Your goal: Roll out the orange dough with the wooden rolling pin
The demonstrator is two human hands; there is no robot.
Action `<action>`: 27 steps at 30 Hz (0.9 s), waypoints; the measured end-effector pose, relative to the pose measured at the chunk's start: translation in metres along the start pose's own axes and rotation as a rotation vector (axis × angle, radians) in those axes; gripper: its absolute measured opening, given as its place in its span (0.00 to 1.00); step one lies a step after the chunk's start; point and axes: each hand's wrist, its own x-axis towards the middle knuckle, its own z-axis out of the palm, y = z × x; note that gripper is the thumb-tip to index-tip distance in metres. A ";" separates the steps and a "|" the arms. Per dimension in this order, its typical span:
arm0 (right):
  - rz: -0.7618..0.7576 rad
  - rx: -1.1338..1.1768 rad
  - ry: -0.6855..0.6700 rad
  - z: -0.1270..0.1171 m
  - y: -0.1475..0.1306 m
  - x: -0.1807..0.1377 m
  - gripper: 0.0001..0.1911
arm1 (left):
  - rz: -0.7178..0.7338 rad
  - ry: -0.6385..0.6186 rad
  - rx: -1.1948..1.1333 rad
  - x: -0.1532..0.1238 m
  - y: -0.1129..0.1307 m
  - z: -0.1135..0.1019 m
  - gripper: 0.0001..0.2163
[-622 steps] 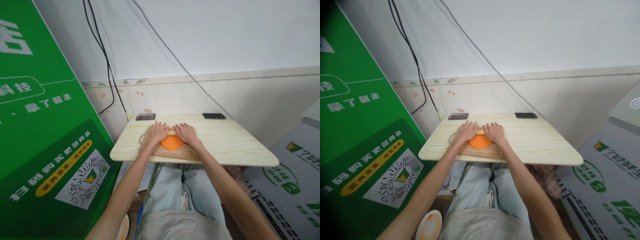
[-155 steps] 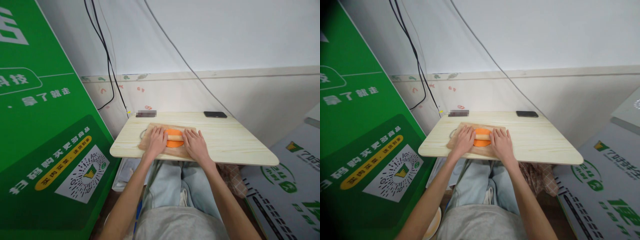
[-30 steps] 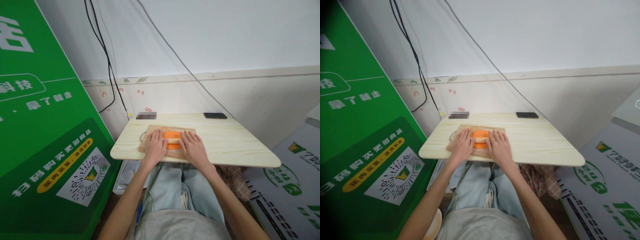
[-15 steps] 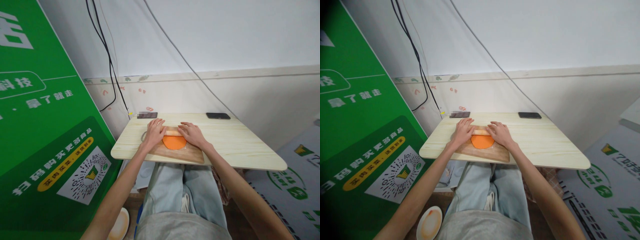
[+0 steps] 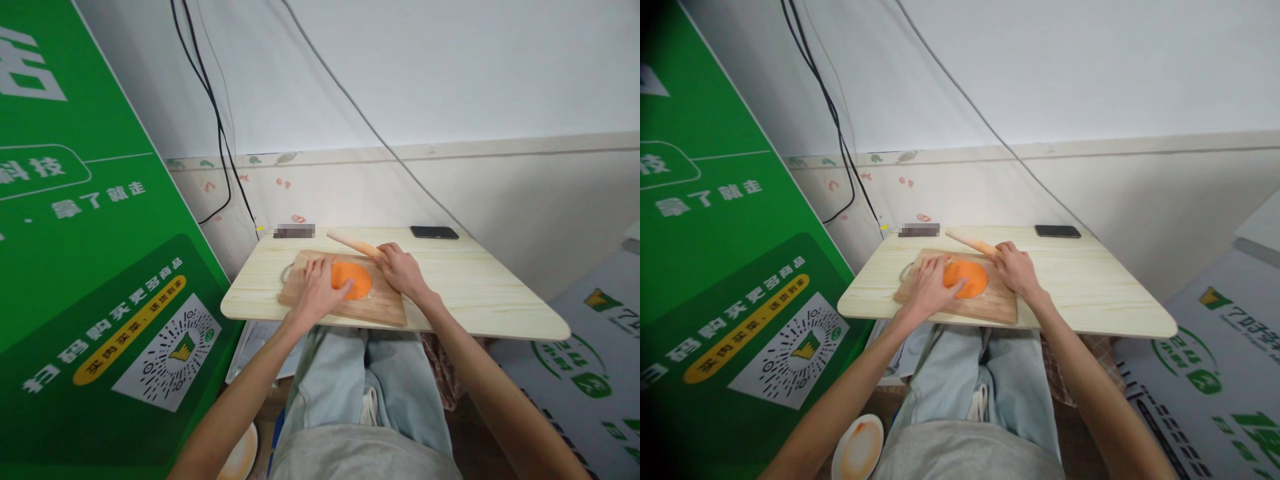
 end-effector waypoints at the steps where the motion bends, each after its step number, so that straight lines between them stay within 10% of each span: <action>1: 0.031 -0.008 0.013 0.001 -0.001 -0.001 0.18 | -0.009 -0.079 0.039 -0.001 0.007 0.001 0.29; 5: 0.096 -0.030 0.023 0.010 -0.005 -0.005 0.20 | 0.013 -0.259 0.119 0.002 0.026 0.006 0.44; 20: 0.047 -0.050 0.029 0.015 -0.006 -0.006 0.19 | 0.480 -0.627 -0.272 0.047 -0.022 -0.010 0.37; 27: 0.050 -0.029 0.041 0.016 -0.005 -0.007 0.19 | 0.442 -0.578 -0.296 0.043 -0.022 0.001 0.36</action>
